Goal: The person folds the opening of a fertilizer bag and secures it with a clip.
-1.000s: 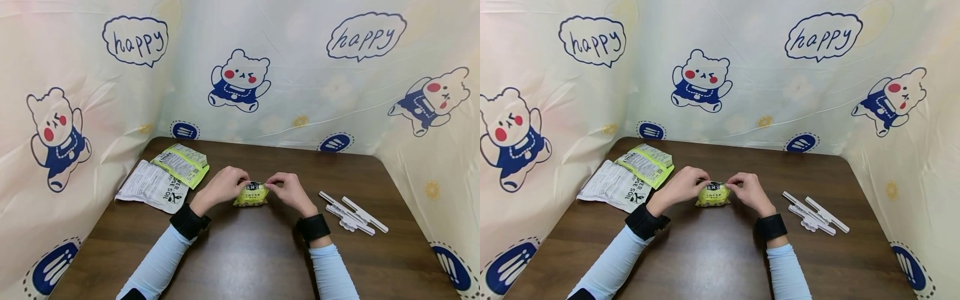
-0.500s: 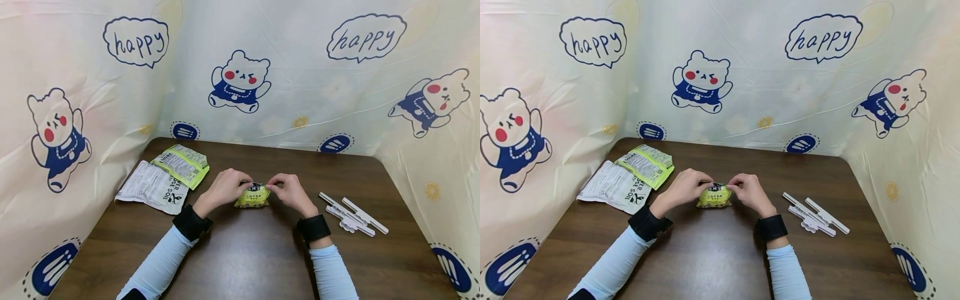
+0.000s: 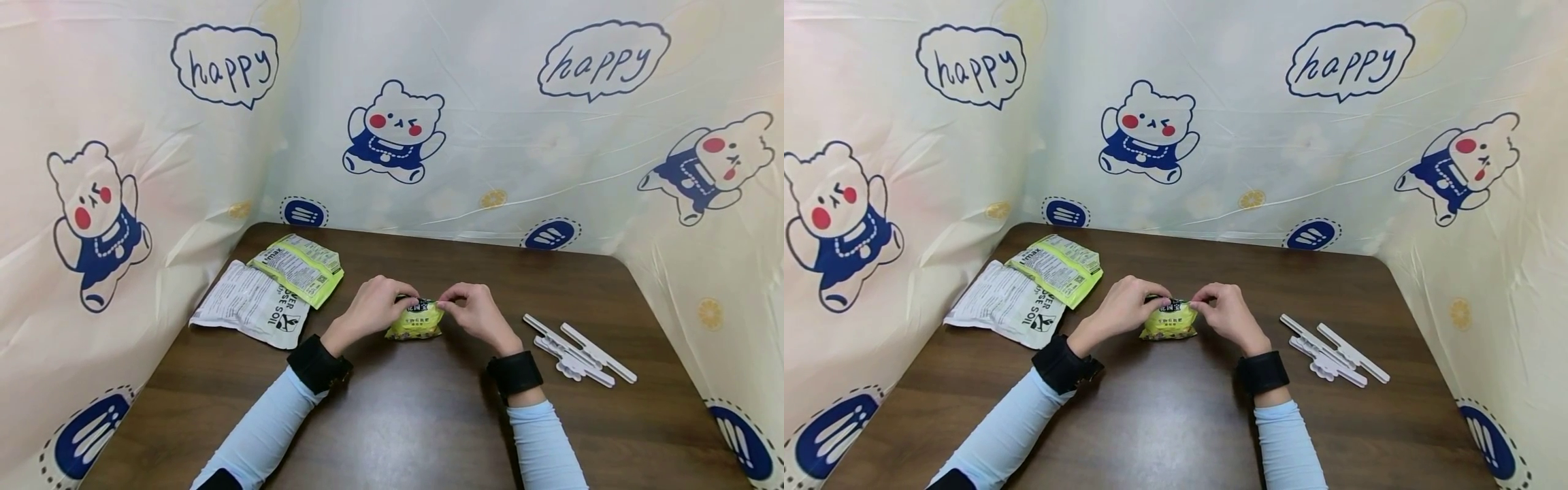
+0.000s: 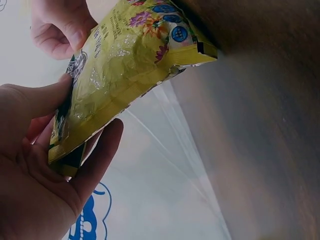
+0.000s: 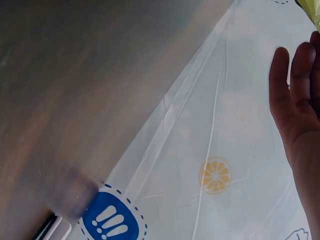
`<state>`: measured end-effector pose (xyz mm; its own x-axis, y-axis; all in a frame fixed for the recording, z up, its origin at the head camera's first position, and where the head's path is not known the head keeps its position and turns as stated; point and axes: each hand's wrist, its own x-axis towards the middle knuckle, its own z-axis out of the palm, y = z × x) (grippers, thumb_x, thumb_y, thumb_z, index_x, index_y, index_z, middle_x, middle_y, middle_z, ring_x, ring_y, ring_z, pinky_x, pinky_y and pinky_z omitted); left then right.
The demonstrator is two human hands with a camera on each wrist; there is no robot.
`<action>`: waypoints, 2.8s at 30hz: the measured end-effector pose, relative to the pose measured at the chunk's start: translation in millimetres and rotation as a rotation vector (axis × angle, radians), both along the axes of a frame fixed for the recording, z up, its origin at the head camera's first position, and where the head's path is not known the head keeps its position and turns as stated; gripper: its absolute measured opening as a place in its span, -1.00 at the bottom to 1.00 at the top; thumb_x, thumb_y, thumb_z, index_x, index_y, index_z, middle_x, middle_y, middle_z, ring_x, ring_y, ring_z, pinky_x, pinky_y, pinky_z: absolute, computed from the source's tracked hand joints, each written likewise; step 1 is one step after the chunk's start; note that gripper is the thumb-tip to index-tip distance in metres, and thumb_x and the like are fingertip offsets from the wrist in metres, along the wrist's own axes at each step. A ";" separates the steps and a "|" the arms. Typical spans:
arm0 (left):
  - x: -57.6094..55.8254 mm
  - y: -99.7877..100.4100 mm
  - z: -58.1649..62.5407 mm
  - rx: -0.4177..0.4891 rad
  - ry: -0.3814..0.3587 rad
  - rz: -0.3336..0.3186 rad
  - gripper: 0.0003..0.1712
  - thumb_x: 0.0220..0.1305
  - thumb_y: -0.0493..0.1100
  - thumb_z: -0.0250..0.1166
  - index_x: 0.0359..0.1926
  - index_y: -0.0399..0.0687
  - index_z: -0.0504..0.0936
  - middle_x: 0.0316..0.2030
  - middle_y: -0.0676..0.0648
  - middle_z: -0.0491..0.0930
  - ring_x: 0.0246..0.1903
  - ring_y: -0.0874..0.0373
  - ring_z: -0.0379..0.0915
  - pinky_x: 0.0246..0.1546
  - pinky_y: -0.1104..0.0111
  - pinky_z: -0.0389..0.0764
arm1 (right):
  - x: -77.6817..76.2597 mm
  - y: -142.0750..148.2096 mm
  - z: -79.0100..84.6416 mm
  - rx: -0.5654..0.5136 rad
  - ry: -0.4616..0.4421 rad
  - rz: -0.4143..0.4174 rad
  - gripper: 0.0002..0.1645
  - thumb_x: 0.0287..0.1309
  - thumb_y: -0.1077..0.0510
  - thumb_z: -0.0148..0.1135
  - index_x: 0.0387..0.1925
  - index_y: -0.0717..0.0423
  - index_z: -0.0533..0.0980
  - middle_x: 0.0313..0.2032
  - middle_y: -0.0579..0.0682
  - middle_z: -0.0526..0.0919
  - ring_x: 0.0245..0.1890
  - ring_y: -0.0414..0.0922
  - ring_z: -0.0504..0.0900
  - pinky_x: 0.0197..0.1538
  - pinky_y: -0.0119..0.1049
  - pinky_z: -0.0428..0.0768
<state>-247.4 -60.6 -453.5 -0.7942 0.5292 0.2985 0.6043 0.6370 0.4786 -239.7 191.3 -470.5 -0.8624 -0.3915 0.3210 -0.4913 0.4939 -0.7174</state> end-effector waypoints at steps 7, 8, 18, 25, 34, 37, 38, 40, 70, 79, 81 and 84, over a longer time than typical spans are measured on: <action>1.7 0.9 0.4 0.011 -0.011 0.003 -0.88 0.45 -0.07 0.43 -0.13 0.08 0.86 -0.24 0.12 0.79 -0.37 0.30 0.58 -0.39 0.33 0.52 | 1.3 2.5 5.7 0.018 -0.086 0.014 -0.96 0.34 0.25 0.45 -0.24 0.08 0.78 -0.29 -0.09 0.77 -0.24 -0.12 0.70 -0.08 -0.08 0.70; 1.8 1.1 0.6 0.012 -0.009 0.003 -0.88 0.45 -0.07 0.43 -0.13 0.07 0.86 -0.24 0.12 0.79 -0.37 0.30 0.58 -0.39 0.33 0.52 | 1.6 3.3 7.1 0.023 -0.098 0.021 -0.96 0.34 0.24 0.45 -0.22 0.08 0.78 -0.28 -0.08 0.76 -0.23 -0.11 0.70 -0.06 -0.05 0.70; 3.7 0.4 0.1 0.011 -0.020 0.018 -0.88 0.44 -0.06 0.43 -0.13 0.09 0.87 -0.22 0.12 0.80 -0.40 0.31 0.55 -0.42 0.35 0.46 | 4.0 40.8 21.1 0.150 -0.166 -0.029 -0.84 0.33 0.11 0.48 -0.14 0.10 0.77 -0.25 -0.10 0.76 -0.21 -0.10 0.67 -0.02 -0.01 0.62; 2.8 -0.4 0.6 0.003 -0.015 0.012 -0.86 0.46 -0.06 0.41 -0.11 0.08 0.87 -0.21 0.10 0.80 -0.38 0.32 0.56 -0.44 0.37 0.45 | 15.9 106.0 33.9 0.340 -0.291 -0.226 -0.74 0.33 0.08 0.47 -0.12 0.21 0.74 -0.23 0.05 0.75 -0.25 -0.02 0.65 -0.13 -0.05 0.61; 3.2 -0.6 1.3 0.013 -0.002 0.003 -0.89 0.45 -0.08 0.42 -0.13 0.10 0.87 -0.22 0.11 0.80 -0.43 0.33 0.53 -0.46 0.37 0.40 | 27.9 169.0 29.0 0.428 -0.539 -0.295 -0.56 0.24 0.17 0.46 0.00 0.44 0.59 -0.09 0.30 0.68 -0.09 0.19 0.62 0.01 0.16 0.58; 2.9 -0.2 1.3 0.016 -0.003 -0.005 -0.89 0.45 -0.09 0.42 -0.13 0.09 0.87 -0.23 0.11 0.80 -0.44 0.33 0.52 -0.46 0.36 0.40 | 28.8 179.6 26.4 0.420 -0.584 -0.292 -0.60 0.22 0.25 0.43 -0.01 0.46 0.56 -0.13 0.29 0.64 -0.13 0.17 0.58 -0.03 0.10 0.58; 2.8 0.0 1.4 0.016 -0.004 -0.007 -0.89 0.45 -0.09 0.42 -0.13 0.09 0.87 -0.23 0.11 0.80 -0.44 0.33 0.52 -0.45 0.36 0.41 | 29.1 181.8 25.6 0.415 -0.597 -0.292 -0.61 0.23 0.27 0.41 0.00 0.46 0.56 -0.14 0.28 0.63 -0.14 0.16 0.57 -0.04 0.07 0.57; 2.7 0.1 1.6 0.014 -0.008 -0.007 -0.89 0.45 -0.09 0.42 -0.12 0.09 0.87 -0.22 0.11 0.80 -0.42 0.33 0.54 -0.43 0.36 0.43 | 29.0 184.4 24.0 0.408 -0.600 -0.290 -0.62 0.23 0.29 0.40 0.00 0.46 0.56 -0.16 0.27 0.62 -0.15 0.15 0.55 -0.07 0.03 0.57; 2.8 0.2 3.1 0.011 -0.025 0.005 -0.87 0.45 -0.09 0.41 -0.10 0.07 0.87 -0.20 0.09 0.80 -0.30 0.26 0.63 -0.32 0.30 0.56 | 26.4 173.9 16.6 0.355 -0.401 -0.314 -0.76 0.52 0.25 0.17 -0.01 0.40 0.60 -0.13 0.29 0.70 -0.14 0.15 0.62 -0.08 0.04 0.57; 3.1 0.2 1.6 0.005 -0.029 0.007 -0.86 0.46 -0.09 0.41 -0.09 0.08 0.87 -0.20 0.09 0.80 -0.32 0.29 0.62 -0.33 0.32 0.53 | 25.8 177.7 12.3 0.366 -0.427 -0.362 -0.53 0.61 0.05 0.09 0.11 0.46 0.56 -0.05 0.37 0.66 -0.05 0.25 0.59 0.02 0.19 0.53; 2.9 0.1 1.4 0.008 -0.028 0.009 -0.86 0.46 -0.08 0.41 -0.10 0.08 0.87 -0.20 0.09 0.80 -0.31 0.28 0.62 -0.33 0.32 0.54 | 25.9 177.3 12.7 0.376 -0.443 -0.358 -0.46 0.55 0.01 0.21 0.13 0.48 0.54 -0.04 0.40 0.64 -0.06 0.27 0.59 0.01 0.20 0.54; 2.8 -0.1 1.0 0.011 -0.025 0.012 -0.86 0.46 -0.08 0.41 -0.10 0.09 0.87 -0.20 0.10 0.80 -0.30 0.28 0.63 -0.32 0.32 0.54 | 25.5 175.8 13.4 0.393 -0.446 -0.359 -0.47 0.43 0.06 0.35 0.13 0.47 0.55 -0.07 0.38 0.65 -0.11 0.23 0.58 -0.05 0.13 0.56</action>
<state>-244.6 -60.7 -452.5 -0.8079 0.5163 0.2841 0.5842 0.6388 0.5007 -214.2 367.1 -457.0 -0.9768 -0.0723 -0.2017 0.0512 0.8354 -0.5472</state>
